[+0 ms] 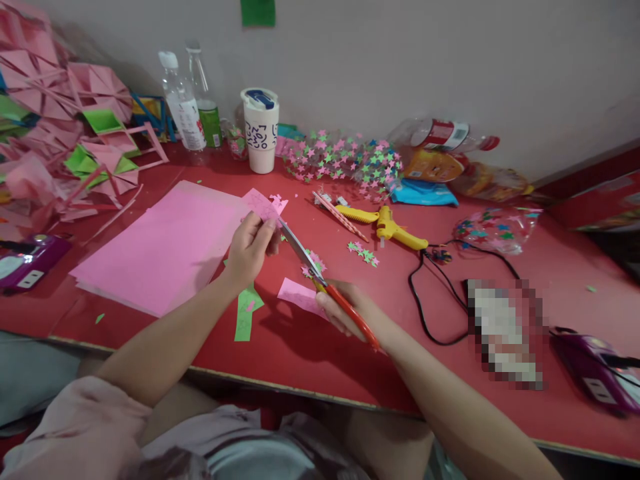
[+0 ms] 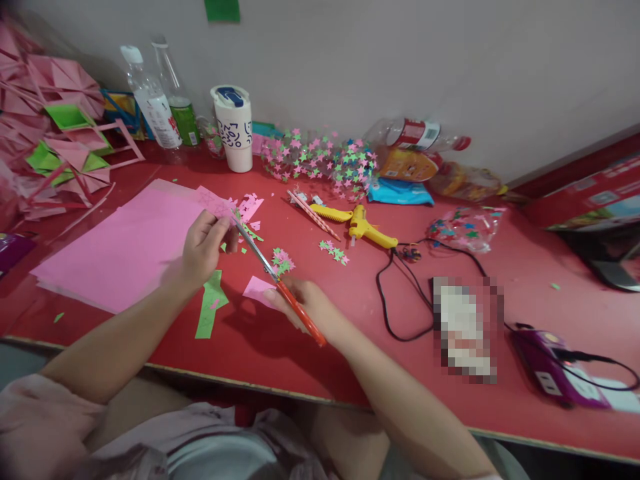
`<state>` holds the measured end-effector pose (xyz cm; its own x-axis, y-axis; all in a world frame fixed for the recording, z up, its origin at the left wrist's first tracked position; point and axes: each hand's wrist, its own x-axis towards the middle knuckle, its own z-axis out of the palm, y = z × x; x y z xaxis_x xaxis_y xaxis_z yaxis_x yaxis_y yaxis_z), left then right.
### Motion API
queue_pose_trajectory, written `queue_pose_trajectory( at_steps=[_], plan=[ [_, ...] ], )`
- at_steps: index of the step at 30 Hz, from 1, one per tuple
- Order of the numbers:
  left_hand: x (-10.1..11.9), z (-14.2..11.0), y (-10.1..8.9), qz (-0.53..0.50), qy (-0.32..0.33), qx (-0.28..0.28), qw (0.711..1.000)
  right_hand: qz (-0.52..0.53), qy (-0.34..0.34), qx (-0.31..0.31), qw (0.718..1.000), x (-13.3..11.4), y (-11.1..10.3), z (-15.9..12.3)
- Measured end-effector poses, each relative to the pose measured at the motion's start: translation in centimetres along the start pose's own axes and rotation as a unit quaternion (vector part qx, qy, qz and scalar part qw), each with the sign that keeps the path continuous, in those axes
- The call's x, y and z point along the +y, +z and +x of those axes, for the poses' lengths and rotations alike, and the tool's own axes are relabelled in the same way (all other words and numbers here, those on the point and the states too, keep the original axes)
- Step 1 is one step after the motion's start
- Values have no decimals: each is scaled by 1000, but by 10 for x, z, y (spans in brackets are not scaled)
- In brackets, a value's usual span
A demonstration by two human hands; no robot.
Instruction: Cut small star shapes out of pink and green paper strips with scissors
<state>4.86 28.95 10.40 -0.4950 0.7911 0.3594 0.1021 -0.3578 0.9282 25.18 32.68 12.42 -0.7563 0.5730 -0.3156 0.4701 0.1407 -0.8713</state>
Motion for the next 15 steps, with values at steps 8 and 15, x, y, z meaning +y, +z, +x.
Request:
queue_pose_trajectory(
  at_steps=[8,15],
  plan=[
    [-1,2,-2,-30,-31,-7,999,41,23,-2,999,1,1,1],
    [0,1,1,-97,-92,-28,991,63,20,17,998,7,4,3]
  ],
)
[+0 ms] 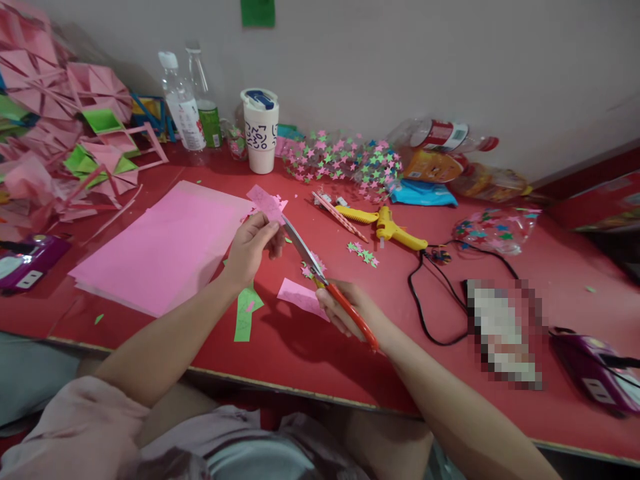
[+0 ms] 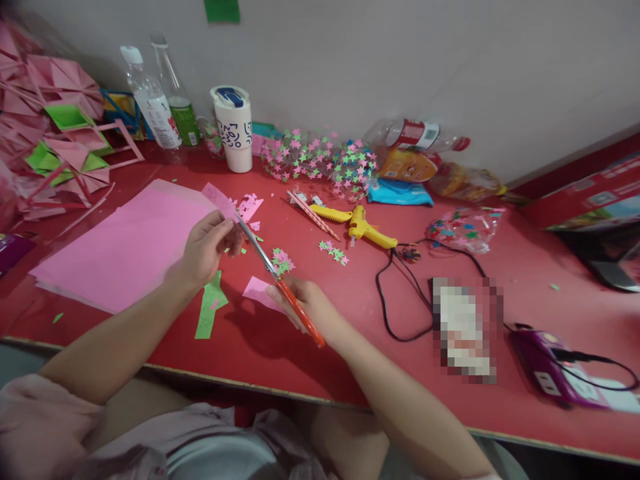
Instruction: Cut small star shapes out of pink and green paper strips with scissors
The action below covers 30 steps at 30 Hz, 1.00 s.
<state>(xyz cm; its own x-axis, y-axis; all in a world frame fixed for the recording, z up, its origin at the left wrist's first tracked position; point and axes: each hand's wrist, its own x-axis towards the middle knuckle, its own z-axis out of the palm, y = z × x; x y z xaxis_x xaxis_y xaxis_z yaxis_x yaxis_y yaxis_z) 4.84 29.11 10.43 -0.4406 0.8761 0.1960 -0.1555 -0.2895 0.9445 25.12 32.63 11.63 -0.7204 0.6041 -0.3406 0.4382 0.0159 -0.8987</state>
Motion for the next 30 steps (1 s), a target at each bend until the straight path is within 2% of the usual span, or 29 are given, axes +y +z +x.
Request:
queue_pose_trajectory(
  at_steps=[9,30],
  plan=[
    [3,-1,-2,36,26,55,997,-40,-12,1,999,-2,-1,-1],
    [3,-1,-2,38,34,49,997,-40,11,-23,999,-8,-1,-3]
  ],
)
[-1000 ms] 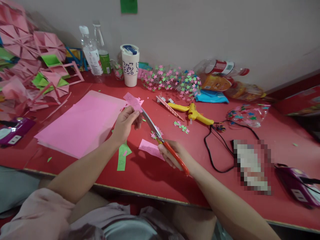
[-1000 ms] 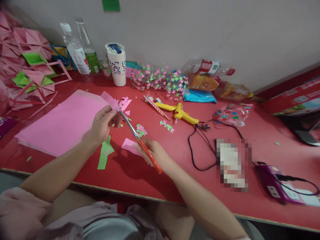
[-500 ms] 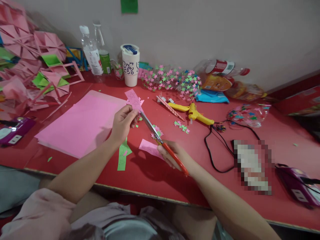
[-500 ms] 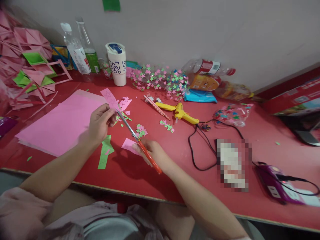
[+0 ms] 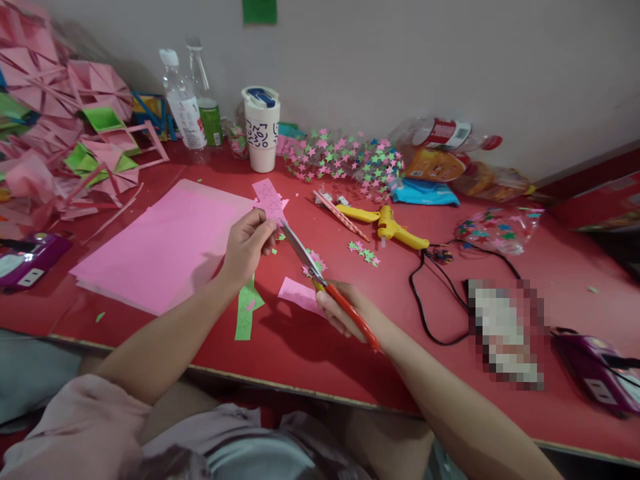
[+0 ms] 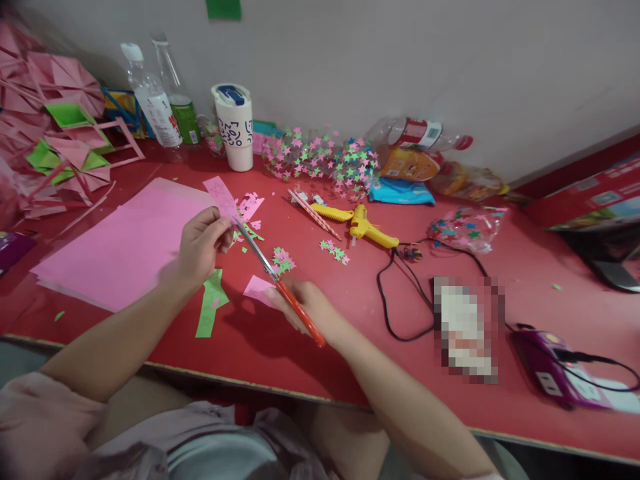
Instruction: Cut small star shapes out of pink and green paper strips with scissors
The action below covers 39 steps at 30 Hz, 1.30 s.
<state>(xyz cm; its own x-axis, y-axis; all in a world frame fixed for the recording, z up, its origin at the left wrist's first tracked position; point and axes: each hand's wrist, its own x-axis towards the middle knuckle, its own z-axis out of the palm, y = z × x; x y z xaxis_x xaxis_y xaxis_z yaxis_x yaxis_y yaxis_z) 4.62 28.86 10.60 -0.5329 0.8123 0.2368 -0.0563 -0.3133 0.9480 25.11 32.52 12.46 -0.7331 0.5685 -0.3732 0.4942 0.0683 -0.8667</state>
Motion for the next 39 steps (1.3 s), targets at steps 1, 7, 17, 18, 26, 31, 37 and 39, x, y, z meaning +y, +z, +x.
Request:
queue_pose_trajectory(
  at_steps=[1,7,17,18,26,31,37,39],
  plan=[
    [0,0,0,-2,1,1,1000,1,0,-1,1000,0,0,0],
    [0,0,0,-5,-4,4,1000,3,-7,3,1000,-1,0,-1],
    [-1,0,-1,11,10,4,1000,1,-11,4,1000,1,-1,0],
    [-1,0,-1,12,10,6,1000,0,-12,5,1000,1,-1,0],
    [-1,1,-2,18,20,0,1000,0,-17,10,1000,-2,0,0],
    [-1,2,-2,26,23,-1,999,27,-4,4,1000,1,0,1],
    [-3,3,-4,22,22,-4,999,26,-3,1,1000,3,0,3],
    [-4,3,-4,23,24,-8,999,22,-7,4,1000,4,0,3]
  ],
)
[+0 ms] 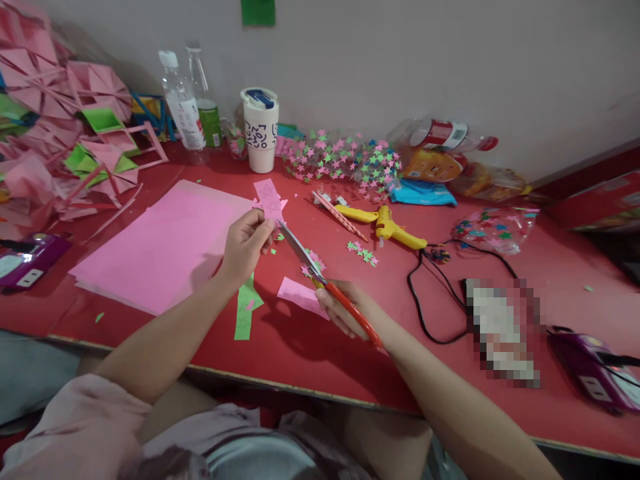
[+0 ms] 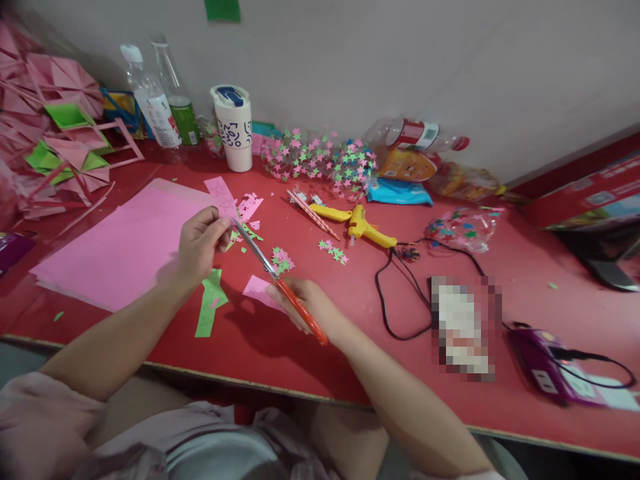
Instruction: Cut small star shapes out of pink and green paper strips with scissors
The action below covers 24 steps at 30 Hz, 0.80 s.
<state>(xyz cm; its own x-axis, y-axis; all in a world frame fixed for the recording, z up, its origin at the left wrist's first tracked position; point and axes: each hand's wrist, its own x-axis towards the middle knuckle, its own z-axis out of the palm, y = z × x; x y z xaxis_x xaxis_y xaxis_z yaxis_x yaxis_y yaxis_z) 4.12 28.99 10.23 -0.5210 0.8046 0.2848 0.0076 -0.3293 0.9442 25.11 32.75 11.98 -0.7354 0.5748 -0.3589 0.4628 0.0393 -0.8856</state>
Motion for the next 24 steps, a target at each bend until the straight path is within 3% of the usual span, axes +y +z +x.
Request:
queue_pose_trajectory(
  at_steps=[14,24],
  plan=[
    [0,0,1,-5,-14,2,1000,-30,7,13,999,0,0,0],
    [4,-1,3,-42,-42,21,998,8,1,3,1000,0,0,2]
  ],
)
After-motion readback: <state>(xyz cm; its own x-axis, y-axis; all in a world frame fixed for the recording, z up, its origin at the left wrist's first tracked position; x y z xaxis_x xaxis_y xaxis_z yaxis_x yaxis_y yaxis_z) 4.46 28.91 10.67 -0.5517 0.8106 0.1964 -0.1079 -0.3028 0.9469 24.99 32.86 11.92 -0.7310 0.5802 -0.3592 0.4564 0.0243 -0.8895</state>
